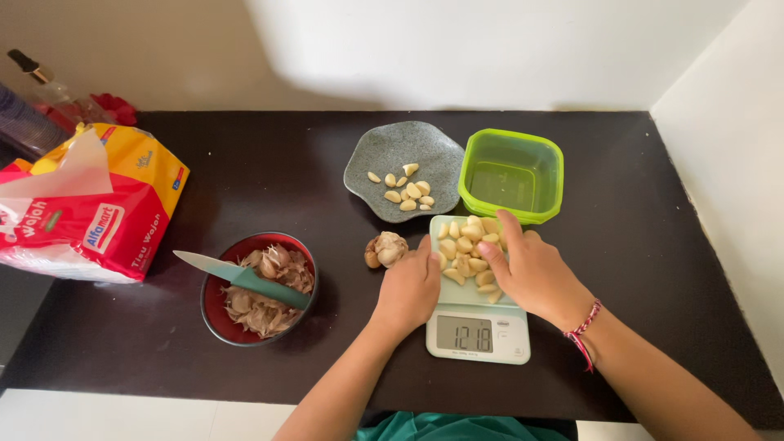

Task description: The person turns on a digital scale and places peeled garlic cloves onto it from a plate.

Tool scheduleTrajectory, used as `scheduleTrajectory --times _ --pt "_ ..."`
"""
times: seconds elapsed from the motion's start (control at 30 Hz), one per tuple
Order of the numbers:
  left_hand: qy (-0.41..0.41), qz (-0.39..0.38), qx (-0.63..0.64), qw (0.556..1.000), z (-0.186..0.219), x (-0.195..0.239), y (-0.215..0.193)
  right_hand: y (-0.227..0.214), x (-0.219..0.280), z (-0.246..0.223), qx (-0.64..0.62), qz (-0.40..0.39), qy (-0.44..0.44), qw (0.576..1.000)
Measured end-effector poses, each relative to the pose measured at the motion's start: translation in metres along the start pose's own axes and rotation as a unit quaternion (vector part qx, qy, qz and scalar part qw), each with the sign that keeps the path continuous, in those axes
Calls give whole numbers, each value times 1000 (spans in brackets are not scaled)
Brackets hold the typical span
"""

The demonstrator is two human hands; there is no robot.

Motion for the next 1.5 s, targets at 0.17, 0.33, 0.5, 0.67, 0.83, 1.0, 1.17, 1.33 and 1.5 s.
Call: scheduleTrajectory --times 0.17,0.33,0.5,0.67,0.83,1.0,1.17,1.33,1.5 --pt "-10 13 76 997 -14 -1 4 -11 9 -7 -56 0 1 998" --pt "18 69 154 986 -4 12 -5 -16 17 -14 -89 7 -7 996" --pt "8 101 192 976 8 28 -16 -17 23 -16 -99 16 -23 995" --pt "-9 123 223 967 9 36 -24 -29 34 -22 -125 39 -45 990" --pt "-20 134 276 952 20 46 -36 -32 36 -24 -143 68 -61 986" --pt "-10 137 334 932 17 45 -33 -35 38 -22 -142 127 -98 977" --pt "9 139 365 920 22 32 -34 -44 32 -12 -177 174 -115 962" --pt "27 138 394 909 23 11 -32 -47 24 -1 -208 186 -111 954" --pt "57 114 440 889 24 -6 -28 -54 21 8 -205 220 -121 946"
Point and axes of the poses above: each hand's wrist, its own x-axis away from the middle knuckle, its own y-axis out of the palm, z = x × y, the point moved 4 cm from there along -x, towards the middle knuckle, and after that the axes turned 1 degree about y, right-handed, at the moved point
